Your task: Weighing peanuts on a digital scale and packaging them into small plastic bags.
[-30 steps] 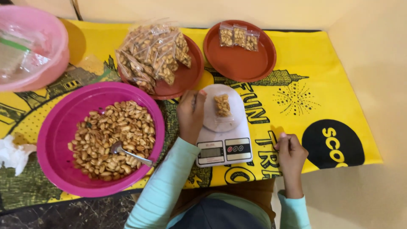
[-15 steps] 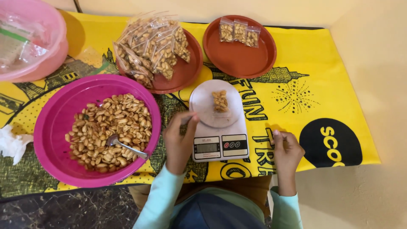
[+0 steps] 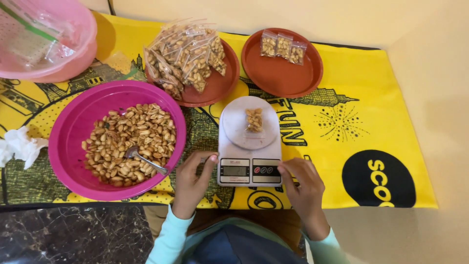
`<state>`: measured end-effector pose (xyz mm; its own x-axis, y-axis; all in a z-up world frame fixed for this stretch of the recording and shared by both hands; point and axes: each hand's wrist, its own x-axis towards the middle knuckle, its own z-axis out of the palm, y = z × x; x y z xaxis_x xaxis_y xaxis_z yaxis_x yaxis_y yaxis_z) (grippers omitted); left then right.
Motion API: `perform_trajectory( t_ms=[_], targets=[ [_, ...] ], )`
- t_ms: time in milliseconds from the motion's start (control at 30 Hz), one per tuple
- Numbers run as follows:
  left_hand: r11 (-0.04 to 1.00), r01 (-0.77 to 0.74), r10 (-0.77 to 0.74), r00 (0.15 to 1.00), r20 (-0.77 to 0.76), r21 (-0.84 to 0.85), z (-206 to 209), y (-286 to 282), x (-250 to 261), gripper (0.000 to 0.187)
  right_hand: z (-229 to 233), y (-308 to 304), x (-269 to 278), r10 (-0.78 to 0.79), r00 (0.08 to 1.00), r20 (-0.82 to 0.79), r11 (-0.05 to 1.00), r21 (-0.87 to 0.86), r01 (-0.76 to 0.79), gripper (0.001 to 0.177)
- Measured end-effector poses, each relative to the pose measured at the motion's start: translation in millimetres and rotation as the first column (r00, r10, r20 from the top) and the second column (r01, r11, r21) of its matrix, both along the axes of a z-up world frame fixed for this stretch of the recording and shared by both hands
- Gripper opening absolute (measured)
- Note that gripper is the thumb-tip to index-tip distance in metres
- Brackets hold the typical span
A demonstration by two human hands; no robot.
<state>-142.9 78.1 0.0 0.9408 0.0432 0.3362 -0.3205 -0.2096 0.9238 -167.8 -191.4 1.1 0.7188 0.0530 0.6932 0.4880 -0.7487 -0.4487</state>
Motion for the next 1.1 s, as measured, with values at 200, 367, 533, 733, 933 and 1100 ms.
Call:
perform_trajectory(
  t_ms=[200, 367, 533, 733, 933, 1100],
  targets=[
    [0.988, 0.052, -0.068, 0.992, 0.11, 0.147, 4.4, -19.1, 2.5, 0.017, 10.5, -39.8, -33.9, -0.024, 0.997, -0.071, 0.995, -0.103, 0.017, 0.011],
    [0.981, 0.071, -0.104, 0.977, 0.186, 0.179, 21.3, -24.6, -2.6, 0.018, 14.1, -71.8, -35.3, -0.095, 0.986, -0.138, 0.98, 0.16, 0.116, 0.006],
    [0.984, 0.087, -0.12, 0.969, 0.215, 0.158, 36.0, -27.4, -5.6, 0.016, 35.1, -74.6, -30.4, -0.207, 0.955, -0.213, 0.925, 0.275, 0.262, 0.01],
    [0.979, 0.101, -0.128, 0.98, 0.155, 0.176, 22.5, -23.3, -10.1, 0.016, 50.1, -63.7, -25.1, -0.183, 0.969, -0.164, 0.945, 0.242, 0.22, 0.012],
    [0.982, 0.179, -0.179, 0.984, -0.006, 0.052, -4.1, -34.3, -21.5, 0.023, 42.3, -55.6, -13.2, -0.143, 0.99, -0.02, 0.989, 0.046, 0.143, 0.012],
    [0.979, 0.179, -0.187, 0.979, 0.086, 0.101, -4.2, -29.6, -30.8, 0.016, 20.5, -34.2, 2.5, -0.111, 0.994, -0.023, 0.993, 0.042, 0.111, 0.009]
  ],
)
